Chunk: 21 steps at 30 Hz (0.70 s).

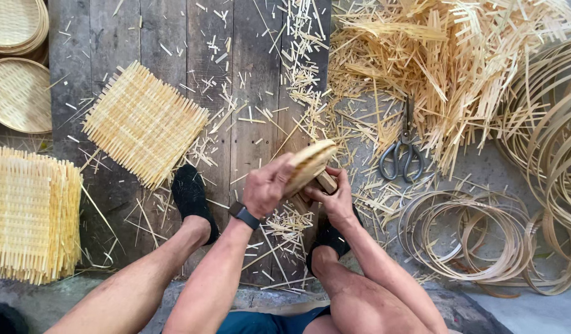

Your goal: The person sits on the floor and repeatedly places a woven bamboo mat over a circular wooden mold, then uses shears to trim the excess bamboo strips flush with the mold's edge. The person stacks the finished circular mats to the side.

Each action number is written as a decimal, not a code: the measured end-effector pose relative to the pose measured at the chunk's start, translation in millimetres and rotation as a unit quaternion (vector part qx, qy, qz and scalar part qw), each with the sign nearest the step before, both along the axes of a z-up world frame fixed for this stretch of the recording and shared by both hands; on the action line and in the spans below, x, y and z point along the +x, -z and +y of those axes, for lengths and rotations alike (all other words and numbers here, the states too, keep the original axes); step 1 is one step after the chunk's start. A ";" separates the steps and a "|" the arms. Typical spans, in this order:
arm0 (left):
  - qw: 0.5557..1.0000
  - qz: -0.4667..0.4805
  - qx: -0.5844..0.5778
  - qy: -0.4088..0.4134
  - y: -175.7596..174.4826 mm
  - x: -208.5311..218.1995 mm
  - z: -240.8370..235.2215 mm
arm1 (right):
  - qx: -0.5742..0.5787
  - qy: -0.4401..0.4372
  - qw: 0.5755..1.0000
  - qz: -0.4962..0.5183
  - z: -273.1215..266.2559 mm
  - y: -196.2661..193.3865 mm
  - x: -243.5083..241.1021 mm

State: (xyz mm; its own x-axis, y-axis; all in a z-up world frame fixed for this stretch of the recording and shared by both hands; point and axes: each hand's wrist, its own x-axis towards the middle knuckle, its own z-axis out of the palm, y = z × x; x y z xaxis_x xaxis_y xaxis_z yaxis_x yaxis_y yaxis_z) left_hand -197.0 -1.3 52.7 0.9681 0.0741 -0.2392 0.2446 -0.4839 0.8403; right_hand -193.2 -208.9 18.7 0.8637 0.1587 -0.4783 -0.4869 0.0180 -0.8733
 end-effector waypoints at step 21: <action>0.906 0.013 -0.341 -0.251 72.2 126.1 87.1 | 0.283 0.139 0.946 0.071 -105.7 50.3 -30.6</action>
State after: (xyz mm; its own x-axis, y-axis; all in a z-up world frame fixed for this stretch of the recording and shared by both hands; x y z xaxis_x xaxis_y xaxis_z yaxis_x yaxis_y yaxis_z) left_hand -70.9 85.8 -19.5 0.8466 0.3302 -0.4175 0.3145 0.3227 0.8927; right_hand -223.8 -314.7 -31.6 0.8433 0.2011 -0.4984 -0.5064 0.6082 -0.6113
